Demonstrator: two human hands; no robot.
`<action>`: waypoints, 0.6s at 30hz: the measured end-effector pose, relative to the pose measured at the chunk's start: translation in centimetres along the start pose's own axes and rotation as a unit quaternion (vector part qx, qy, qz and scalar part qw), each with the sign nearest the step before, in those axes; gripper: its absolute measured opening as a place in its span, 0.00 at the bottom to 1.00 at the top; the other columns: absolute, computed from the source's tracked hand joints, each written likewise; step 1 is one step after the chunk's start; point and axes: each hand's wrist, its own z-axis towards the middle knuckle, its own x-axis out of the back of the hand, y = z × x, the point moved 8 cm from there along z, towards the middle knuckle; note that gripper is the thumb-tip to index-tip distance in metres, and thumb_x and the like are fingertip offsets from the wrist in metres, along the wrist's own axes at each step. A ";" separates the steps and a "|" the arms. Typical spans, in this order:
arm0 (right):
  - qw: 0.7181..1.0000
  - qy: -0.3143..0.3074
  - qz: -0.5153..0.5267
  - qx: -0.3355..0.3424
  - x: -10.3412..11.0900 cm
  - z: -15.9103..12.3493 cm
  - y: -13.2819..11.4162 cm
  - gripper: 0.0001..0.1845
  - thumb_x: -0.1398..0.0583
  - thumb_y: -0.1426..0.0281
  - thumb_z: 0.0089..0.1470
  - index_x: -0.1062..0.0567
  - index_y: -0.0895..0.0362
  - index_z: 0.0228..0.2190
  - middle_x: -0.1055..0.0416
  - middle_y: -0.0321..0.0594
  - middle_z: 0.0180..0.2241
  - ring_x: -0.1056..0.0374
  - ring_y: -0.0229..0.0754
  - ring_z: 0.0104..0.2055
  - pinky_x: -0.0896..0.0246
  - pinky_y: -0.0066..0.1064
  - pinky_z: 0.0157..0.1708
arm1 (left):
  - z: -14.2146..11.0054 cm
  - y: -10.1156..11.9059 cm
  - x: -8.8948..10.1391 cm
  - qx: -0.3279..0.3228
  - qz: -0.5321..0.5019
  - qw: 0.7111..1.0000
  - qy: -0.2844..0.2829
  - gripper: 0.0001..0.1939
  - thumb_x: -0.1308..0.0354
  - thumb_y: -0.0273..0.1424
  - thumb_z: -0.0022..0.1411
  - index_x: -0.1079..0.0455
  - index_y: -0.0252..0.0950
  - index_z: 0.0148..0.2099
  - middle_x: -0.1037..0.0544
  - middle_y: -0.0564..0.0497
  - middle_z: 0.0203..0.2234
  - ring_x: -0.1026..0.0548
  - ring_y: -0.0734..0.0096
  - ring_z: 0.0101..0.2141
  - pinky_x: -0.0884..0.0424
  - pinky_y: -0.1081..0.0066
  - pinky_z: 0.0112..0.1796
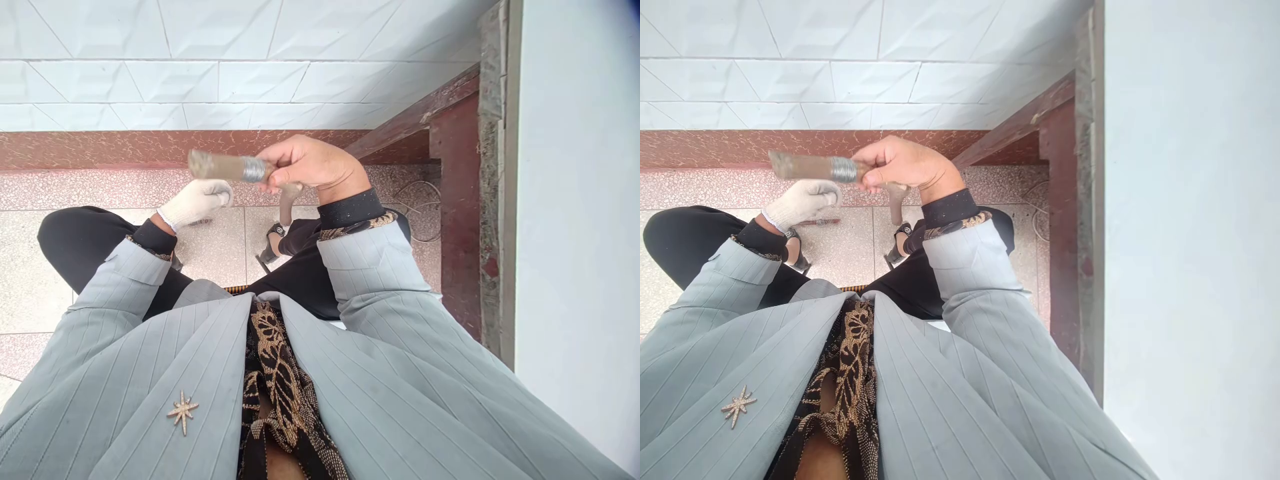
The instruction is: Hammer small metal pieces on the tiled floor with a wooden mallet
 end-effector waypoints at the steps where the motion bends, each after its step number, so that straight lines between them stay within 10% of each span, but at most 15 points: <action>1: 0.998 0.057 0.023 0.018 0.8 0.2 -0.1 0.14 0.32 0.63 0.68 0.24 0.60 0.35 0.26 0.38 0.33 0.34 0.32 0.31 0.37 0.24 0.35 | 0.0 0.1 -0.5 -0.006 0.010 1.000 -0.014 0.05 0.41 0.28 0.62 0.24 0.35 0.34 0.29 0.54 0.24 0.33 0.73 0.27 0.34 0.71 0.33; 5: 0.972 0.231 0.011 -0.036 3.2 1.0 2.0 0.10 0.39 0.72 0.70 0.29 0.58 0.33 0.27 0.41 0.34 0.37 0.33 0.30 0.38 0.26 0.32 | -0.2 0.9 -2.0 -0.044 0.050 0.996 -0.067 0.09 0.43 0.32 0.64 0.25 0.35 0.34 0.26 0.53 0.28 0.31 0.73 0.31 0.32 0.71 0.36; 8: 0.959 0.231 -0.139 -0.086 3.3 1.6 3.0 0.05 0.34 0.73 0.64 0.25 0.59 0.34 0.28 0.42 0.32 0.34 0.39 0.34 0.38 0.29 0.36 | -0.5 1.1 -2.1 -0.044 0.058 0.994 -0.085 0.08 0.42 0.32 0.61 0.25 0.35 0.34 0.25 0.53 0.28 0.30 0.72 0.32 0.32 0.72 0.37; 13: 0.888 -0.001 -0.424 -0.178 1.1 1.9 4.4 0.06 0.34 0.71 0.63 0.18 0.61 0.39 0.27 0.42 0.32 0.31 0.43 0.38 0.41 0.33 0.40 | -1.0 0.9 -1.4 -0.001 0.065 0.993 -0.095 0.09 0.42 0.34 0.61 0.23 0.35 0.37 0.24 0.54 0.27 0.32 0.74 0.26 0.35 0.72 0.31; 18: 0.899 -0.260 -0.322 -0.146 -2.9 -0.3 3.9 0.16 0.34 0.61 0.66 0.16 0.61 0.46 0.24 0.38 0.32 0.30 0.39 0.38 0.40 0.29 0.42 | -0.8 0.2 0.4 0.026 0.073 0.996 -0.034 0.08 0.42 0.32 0.62 0.23 0.35 0.38 0.26 0.54 0.25 0.32 0.74 0.25 0.35 0.73 0.29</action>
